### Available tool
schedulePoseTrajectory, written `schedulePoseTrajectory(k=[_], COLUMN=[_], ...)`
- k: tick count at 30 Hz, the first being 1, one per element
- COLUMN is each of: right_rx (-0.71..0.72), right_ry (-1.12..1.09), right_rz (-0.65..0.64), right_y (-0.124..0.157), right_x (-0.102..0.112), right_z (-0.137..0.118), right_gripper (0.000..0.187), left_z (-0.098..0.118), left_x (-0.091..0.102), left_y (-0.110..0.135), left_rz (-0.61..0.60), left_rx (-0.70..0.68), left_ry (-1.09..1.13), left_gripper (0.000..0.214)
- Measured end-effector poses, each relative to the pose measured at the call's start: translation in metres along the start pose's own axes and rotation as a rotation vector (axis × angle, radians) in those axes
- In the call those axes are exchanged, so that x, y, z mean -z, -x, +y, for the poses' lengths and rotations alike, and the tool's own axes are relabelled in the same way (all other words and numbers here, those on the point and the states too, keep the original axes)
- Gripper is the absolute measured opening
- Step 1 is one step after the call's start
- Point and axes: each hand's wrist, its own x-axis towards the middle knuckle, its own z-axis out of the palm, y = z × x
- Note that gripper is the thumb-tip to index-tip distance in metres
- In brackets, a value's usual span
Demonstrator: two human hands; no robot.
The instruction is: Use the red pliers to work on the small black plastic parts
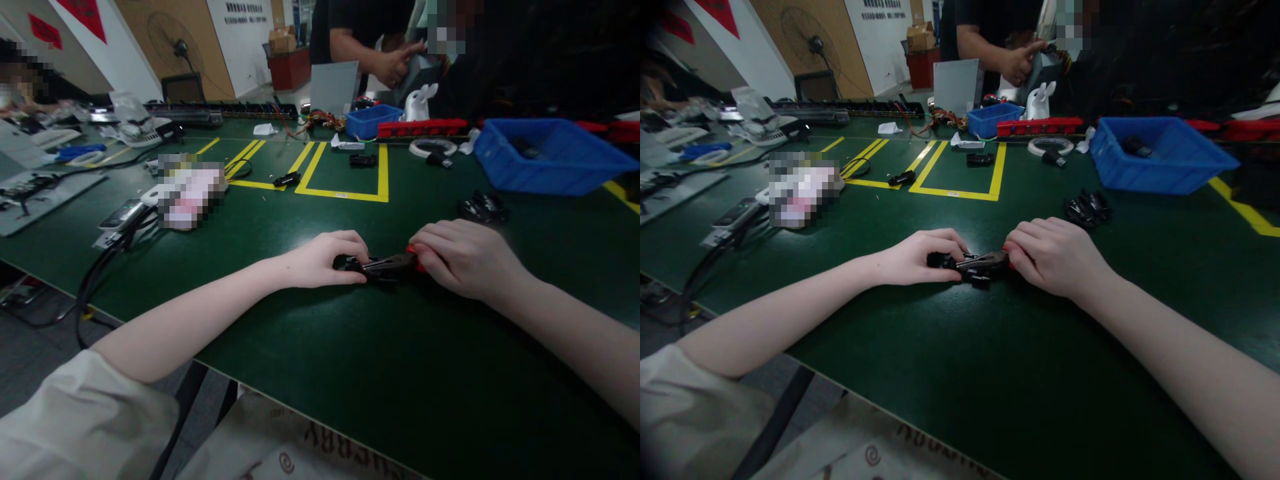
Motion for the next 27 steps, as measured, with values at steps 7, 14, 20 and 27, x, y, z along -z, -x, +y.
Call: schedulePoseTrajectory(k=[7,14,20,27], right_rx=[0.019,-0.028,-0.033,-0.013], right_ry=[0.041,-0.006,-0.024,-0.002], right_rz=[0.038,-0.011,-0.03,-0.001], right_y=[0.0006,-0.0009,-0.0011,-0.0015], right_x=[-0.0009,0.0011,0.0011,0.0005], right_z=[0.0001,-0.0004,0.0,-0.0004], right_gripper=[0.029,0.028,0.029,0.029], left_z=[0.0025,0.0064,0.0068,0.008], left_x=[-0.0018,-0.0024,-0.0021,-0.0018], left_y=[0.0003,-0.0002,-0.0009,-0.0009], left_rz=[0.022,0.029,0.02,0.005], left_rx=[0.006,0.045,0.069,0.044], left_ry=[0.003,0.035,0.027,-0.031], left_gripper=[0.012,0.011,0.012,0.013])
